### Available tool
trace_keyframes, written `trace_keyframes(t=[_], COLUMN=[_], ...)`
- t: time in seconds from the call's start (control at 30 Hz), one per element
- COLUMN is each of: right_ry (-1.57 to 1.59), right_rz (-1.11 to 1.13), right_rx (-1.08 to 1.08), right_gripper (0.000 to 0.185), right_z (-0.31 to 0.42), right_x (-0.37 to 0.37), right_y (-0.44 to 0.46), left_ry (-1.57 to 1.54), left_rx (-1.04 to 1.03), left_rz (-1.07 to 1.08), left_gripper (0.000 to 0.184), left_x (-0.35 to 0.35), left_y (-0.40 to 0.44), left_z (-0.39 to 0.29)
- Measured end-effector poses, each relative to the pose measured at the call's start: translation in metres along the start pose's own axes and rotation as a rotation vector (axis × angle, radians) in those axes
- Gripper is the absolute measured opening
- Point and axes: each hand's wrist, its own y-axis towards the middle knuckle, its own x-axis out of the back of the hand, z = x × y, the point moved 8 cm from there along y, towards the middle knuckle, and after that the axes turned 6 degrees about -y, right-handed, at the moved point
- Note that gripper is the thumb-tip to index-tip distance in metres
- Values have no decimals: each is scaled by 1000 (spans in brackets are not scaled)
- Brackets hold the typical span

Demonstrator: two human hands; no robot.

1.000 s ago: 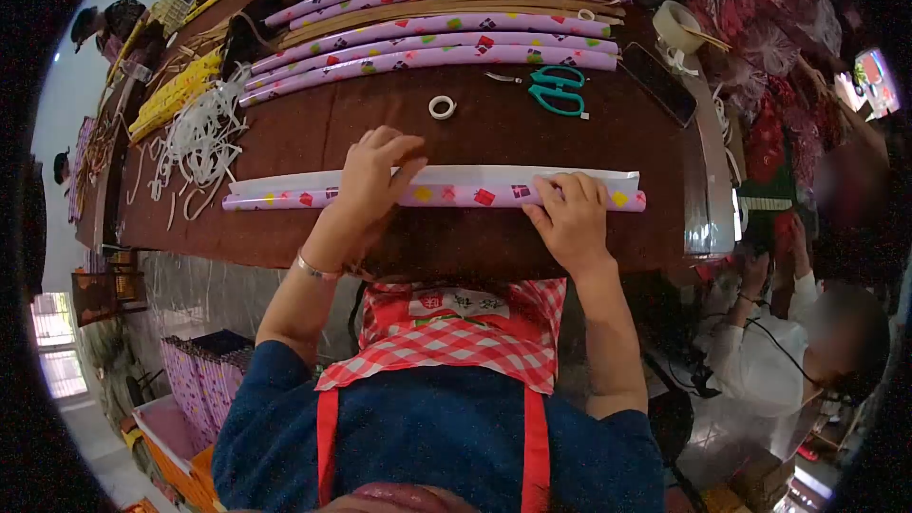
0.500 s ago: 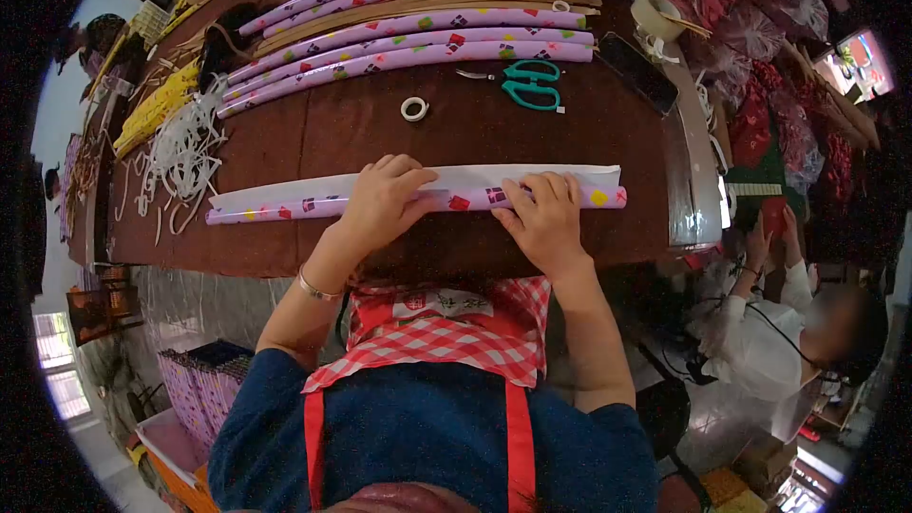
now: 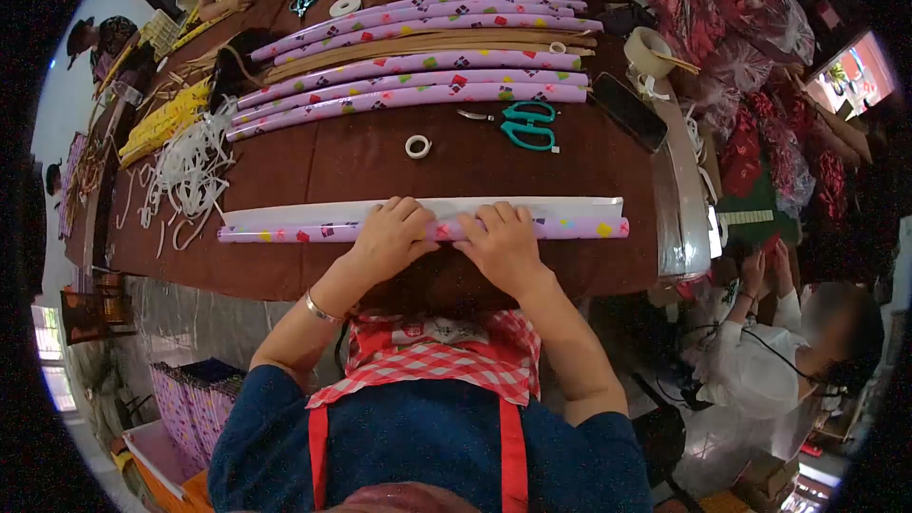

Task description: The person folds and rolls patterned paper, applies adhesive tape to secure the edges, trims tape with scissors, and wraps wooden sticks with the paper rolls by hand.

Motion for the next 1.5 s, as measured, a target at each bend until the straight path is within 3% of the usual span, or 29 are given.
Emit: trace_keyframes(t=[0.13, 0.67, 0.87, 1.07, 1.17, 1.3, 1.4, 1.5], right_ry=[11, 1, 33, 53, 41, 71, 110, 126], right_rz=[-1, 30, 3, 70, 49, 59, 97, 51], right_rx=[-9, 77, 114, 112, 127, 99, 61, 46], right_gripper=[41, 39, 42, 46, 48, 52, 52, 58], right_z=[-5, 10, 23, 31, 36, 27, 20, 15], right_x=[5, -3, -16, -23, -12, -5, -2, 6], right_y=[2, 21, 25, 30, 31, 22, 21, 18], left_ry=[37, 128, 59, -44, -31, 56, 28, -21], left_rx=[5, 37, -7, -31, -28, 38, 36, 9], left_rz=[-64, 77, -49, -145, -250, -294, -168, -202], left_gripper=[39, 34, 36, 42, 33, 8, 10, 9], left_x=[8, 9, 1, 34, 61, 73, 56, 50], left_y=[-13, -13, -12, -6, 15, 46, 59, 73], left_z=[11, 24, 22, 26, 52, 86, 80, 73])
